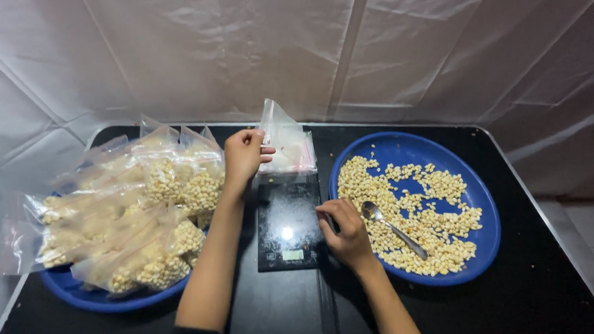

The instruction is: The person is scooping seeds from a tray into small plastic bags, weighing each bag on a digital scale to ensure accuracy, and then placing the filled bags into a larger container.

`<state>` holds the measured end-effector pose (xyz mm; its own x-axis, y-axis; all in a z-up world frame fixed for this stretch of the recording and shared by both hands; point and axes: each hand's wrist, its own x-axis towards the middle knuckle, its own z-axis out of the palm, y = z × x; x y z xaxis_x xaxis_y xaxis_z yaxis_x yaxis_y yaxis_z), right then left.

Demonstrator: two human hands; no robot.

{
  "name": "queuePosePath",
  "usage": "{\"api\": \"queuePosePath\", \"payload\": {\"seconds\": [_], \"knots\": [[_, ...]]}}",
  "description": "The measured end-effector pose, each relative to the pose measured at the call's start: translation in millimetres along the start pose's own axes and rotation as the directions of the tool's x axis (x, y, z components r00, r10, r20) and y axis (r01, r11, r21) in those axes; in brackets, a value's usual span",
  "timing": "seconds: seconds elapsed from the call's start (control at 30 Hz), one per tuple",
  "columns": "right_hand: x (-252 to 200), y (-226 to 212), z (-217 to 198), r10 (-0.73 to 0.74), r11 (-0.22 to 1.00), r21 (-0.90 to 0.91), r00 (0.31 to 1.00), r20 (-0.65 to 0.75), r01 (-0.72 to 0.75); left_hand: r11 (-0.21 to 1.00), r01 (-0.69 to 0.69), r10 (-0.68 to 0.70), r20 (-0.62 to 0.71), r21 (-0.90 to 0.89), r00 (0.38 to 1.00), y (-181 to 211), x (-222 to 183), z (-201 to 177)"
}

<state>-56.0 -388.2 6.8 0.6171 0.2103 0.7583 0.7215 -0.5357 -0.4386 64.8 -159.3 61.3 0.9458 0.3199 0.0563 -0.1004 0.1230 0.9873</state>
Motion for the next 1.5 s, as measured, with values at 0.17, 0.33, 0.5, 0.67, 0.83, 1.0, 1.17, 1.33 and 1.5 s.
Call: {"api": "queuePosePath", "payload": {"seconds": [0.17, 0.33, 0.5, 0.67, 0.83, 1.0, 1.17, 1.33, 1.5], "knots": [[45, -23, -13, 0.064, 0.997, 0.038, 0.998, -0.010, -0.063, 0.998, -0.057, 0.057, 0.022, 0.009, 0.998, 50, -34, -10], [107, -49, -26, 0.164, 0.982, 0.088, 0.986, 0.035, -0.166, 0.987, -0.136, 0.131, 0.066, 0.080, 0.989, 70, -58, -8], [139, -61, -11, 0.533, 0.761, 0.361, 0.837, 0.125, -0.539, 0.971, -0.176, 0.153, 0.143, 0.163, 0.978, 72, -71, 2], [143, -59, 2, 0.591, 0.675, 0.477, 0.799, 0.107, -0.563, 0.950, -0.202, 0.163, 0.173, 0.239, 0.971, 86, -87, 7], [142, -51, 2, 0.594, 0.670, 0.487, 0.798, 0.101, -0.560, 0.944, -0.225, 0.187, 0.169, 0.242, 0.968, 91, -95, 10], [141, -55, -2, 0.552, 0.673, 0.521, 0.825, 0.116, -0.524, 0.925, -0.290, 0.246, 0.197, 0.246, 0.949, 95, -97, 10], [141, -58, -3, 0.556, 0.664, 0.516, 0.819, 0.143, -0.541, 0.914, -0.291, 0.228, 0.232, 0.285, 0.945, 98, -92, 5], [141, -62, -6, 0.563, 0.664, 0.492, 0.809, 0.165, -0.563, 0.931, -0.278, 0.219, 0.248, 0.235, 0.944, 89, -88, 2], [141, -62, -7, 0.545, 0.694, 0.452, 0.819, 0.179, -0.560, 0.932, -0.283, 0.239, 0.205, 0.227, 0.949, 87, -88, 5]]}}
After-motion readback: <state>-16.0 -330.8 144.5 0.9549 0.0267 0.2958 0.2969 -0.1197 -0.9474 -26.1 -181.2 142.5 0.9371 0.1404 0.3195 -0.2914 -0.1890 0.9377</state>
